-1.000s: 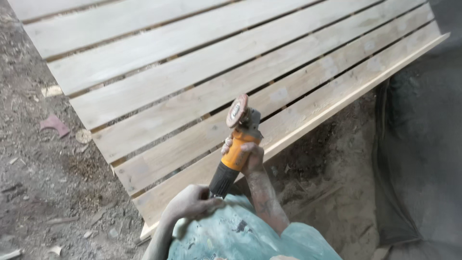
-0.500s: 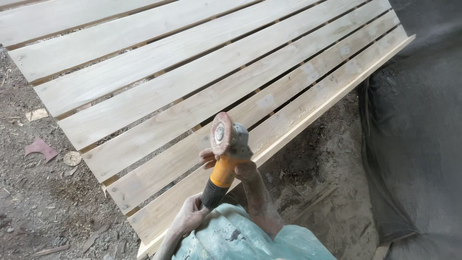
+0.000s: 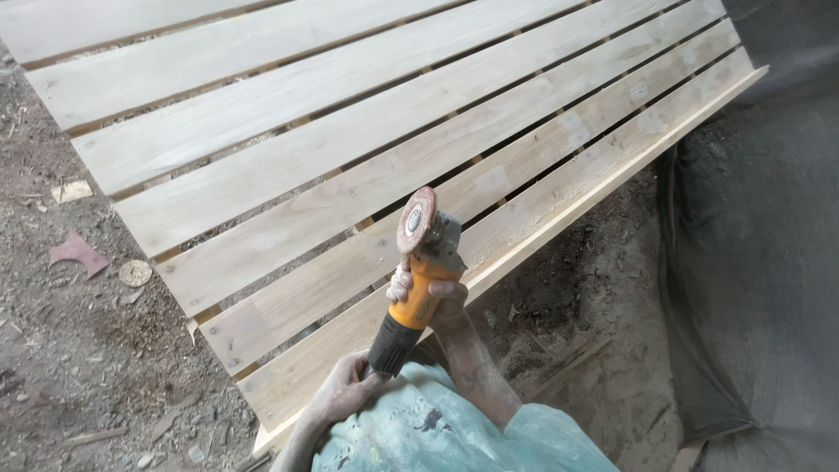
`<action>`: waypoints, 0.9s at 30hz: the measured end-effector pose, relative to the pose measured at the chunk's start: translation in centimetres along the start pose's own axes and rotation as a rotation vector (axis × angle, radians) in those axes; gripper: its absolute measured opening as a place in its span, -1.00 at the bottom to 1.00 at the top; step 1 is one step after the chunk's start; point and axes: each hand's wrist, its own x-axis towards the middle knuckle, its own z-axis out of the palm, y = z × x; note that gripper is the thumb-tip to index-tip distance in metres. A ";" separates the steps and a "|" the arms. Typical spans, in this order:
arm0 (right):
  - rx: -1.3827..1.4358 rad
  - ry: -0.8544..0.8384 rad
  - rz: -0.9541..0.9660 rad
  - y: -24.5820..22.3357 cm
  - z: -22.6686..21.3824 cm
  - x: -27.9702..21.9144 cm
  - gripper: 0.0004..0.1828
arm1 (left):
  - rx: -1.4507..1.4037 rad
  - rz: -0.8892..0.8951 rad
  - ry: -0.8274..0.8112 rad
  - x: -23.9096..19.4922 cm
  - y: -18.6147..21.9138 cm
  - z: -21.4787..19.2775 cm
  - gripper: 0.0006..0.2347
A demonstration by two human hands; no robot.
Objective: The person uses an angle grinder with a sanding disc to smooth the surface of a wooden pallet. They systematically move the tool across the slats, generating sawdust as they work.
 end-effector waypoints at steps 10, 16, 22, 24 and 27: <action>-0.154 0.247 0.030 0.7 0.5 2.2 -0.53 | -0.009 0.223 0.103 1.1 -3.5 -0.7 -0.82; -0.212 0.257 0.093 1.7 0.8 4.9 -0.53 | -0.027 0.284 0.179 1.5 -3.8 -1.7 -0.83; -0.309 0.261 0.156 2.3 0.8 6.9 -0.49 | -0.031 0.257 0.225 2.1 -3.6 -2.4 -0.84; -0.291 0.199 0.191 2.3 1.0 6.6 -0.48 | -0.014 0.184 0.225 1.8 -3.9 -1.6 -0.84; -0.288 0.130 0.230 2.4 1.0 7.6 -0.41 | -0.107 0.192 0.277 2.4 -3.4 -2.2 -0.84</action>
